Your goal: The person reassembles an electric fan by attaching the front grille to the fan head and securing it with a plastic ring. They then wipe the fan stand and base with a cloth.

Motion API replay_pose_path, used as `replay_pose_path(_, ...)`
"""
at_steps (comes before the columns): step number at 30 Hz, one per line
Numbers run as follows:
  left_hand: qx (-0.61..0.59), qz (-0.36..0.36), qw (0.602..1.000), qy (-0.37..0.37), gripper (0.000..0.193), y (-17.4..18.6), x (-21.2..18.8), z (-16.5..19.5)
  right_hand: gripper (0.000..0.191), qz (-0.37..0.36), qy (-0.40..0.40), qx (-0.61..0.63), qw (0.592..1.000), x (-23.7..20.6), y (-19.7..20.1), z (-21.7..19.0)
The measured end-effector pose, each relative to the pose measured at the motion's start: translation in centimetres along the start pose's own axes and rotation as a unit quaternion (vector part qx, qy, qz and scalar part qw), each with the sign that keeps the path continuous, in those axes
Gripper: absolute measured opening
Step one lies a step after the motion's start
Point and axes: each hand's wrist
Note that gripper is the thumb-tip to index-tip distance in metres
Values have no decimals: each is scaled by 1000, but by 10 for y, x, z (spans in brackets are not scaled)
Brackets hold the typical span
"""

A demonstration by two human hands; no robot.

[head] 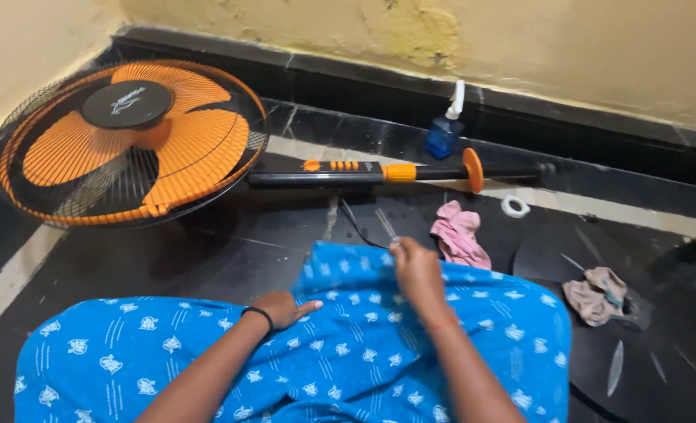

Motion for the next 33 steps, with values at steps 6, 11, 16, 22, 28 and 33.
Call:
replay_pose_path(6, 171, -43, 980, -86, 104, -37, 24, 35, 28, -70, 53, -160, 983, 39, 111, 18)
replay_pose_path(11, 155, -99, 966, -183, 82, -132, 61, 34, 25, -163, -2, -261, 952, 67, 56, 83)
replay_pose_path(16, 11, 29, 988, -152, 49, -103, 96, 42, 36, -170, -121, -194, 958, 72, -14, 159)
replay_pose_path(22, -169, 277, 921, -214, 24, -12, 82, 88, 52, -44, -124, -335, 933, 85, -62, 228)
replay_pose_path(28, -34, 421, 865, -270, 79, 98, 200, 145, 27, 72, -104, -188, 974, 93, -53, 271)
replay_pose_path(33, 56, 389, 885, -248, 102, 136, 276, 165, 33, 182, -11, -120, 976, 171, -63, 240)
Point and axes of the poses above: each hand's wrist, its own x-axis towards the middle knuckle, its own y-axis out of the back of the hand, z = x × y, and after that the axes turned 5 degrees about -x, right-handed
